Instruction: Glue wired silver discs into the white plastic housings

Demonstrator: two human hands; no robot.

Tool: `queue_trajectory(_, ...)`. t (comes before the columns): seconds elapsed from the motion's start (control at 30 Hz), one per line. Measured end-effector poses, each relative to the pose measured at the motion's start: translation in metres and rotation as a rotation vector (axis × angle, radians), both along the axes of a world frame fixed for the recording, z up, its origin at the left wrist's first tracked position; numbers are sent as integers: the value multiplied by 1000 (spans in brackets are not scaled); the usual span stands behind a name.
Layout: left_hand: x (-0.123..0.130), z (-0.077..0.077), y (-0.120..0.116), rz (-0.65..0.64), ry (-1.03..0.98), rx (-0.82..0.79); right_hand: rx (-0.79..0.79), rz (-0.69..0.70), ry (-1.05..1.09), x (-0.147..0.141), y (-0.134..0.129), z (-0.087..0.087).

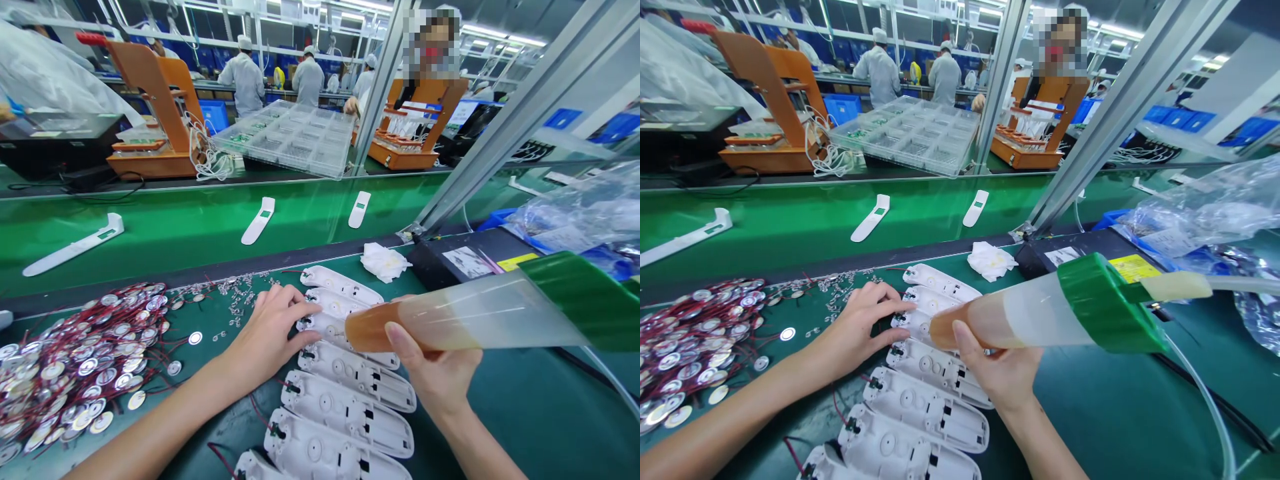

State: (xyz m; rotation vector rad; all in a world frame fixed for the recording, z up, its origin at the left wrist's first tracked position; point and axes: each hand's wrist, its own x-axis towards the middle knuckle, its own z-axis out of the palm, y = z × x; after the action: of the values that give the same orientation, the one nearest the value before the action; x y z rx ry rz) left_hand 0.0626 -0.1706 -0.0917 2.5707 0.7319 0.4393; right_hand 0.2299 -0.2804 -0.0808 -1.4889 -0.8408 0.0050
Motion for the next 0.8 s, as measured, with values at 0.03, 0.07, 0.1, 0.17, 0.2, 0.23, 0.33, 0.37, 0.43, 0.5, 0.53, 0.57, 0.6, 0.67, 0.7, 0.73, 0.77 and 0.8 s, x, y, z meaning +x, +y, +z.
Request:
queue_trajectory(0.03, 0, 0, 0, 0, -1, -1, 10, 11, -3, 0, 0, 0)
queue_trajectory(0.07, 0, 0, 0, 0, -3, -2, 16, 21, -6, 0, 0, 0)
queue_trajectory(0.1, 0, 1, 0, 1, -3, -3, 17, 29, -11, 0, 1, 0)
queue_trajectory(0.17, 0, 1, -1, 4, -1, -6, 11, 44, -13, 0, 1, 0)
queue_trajectory(0.2, 0, 1, -1, 5, 1, -5, 11, 48, -12, 0, 1, 0)
queue_trajectory(0.23, 0, 1, -1, 7, 4, -4, 11, 50, -9, 0, 1, 0)
queue_trajectory(0.33, 1, 1, -2, 15, 8, 7, 14, 60, 14, 0, 1, 0)
queue_trajectory(0.37, 1, 2, -2, 17, 8, 9, 15, 62, 18, 0, 2, -1)
queue_trajectory(0.43, 1, 2, -2, 19, 8, 8, 22, 71, 16, 0, 2, -2)
queue_trajectory(0.5, 1, 2, -1, 16, 8, 0, 28, 70, 9, 2, 3, -5)
queue_trajectory(0.53, 1, 2, -1, 14, 8, -3, 28, 73, 3, 3, 3, -6)
queue_trajectory(0.57, 1, 3, -1, 13, 8, -5, 30, 76, -11, 4, 3, -7)
queue_trajectory(0.6, 1, 3, -1, 10, 7, -7, 32, 78, -22, 5, 3, -8)
queue_trajectory(0.67, 1, 3, -2, 11, 2, -8, 27, 71, -23, 5, 3, -9)
queue_trajectory(0.7, 1, 3, -2, 11, -1, -8, 19, 62, -12, 5, 3, -9)
queue_trajectory(0.73, 1, 3, -2, 13, -3, -9, 11, 51, 4, 5, 3, -9)
queue_trajectory(0.77, 1, 3, -2, 15, -4, -10, 2, 39, 19, 4, 4, -8)
queue_trajectory(0.8, 1, 2, -2, 15, -4, -11, -1, 34, 23, 4, 4, -8)
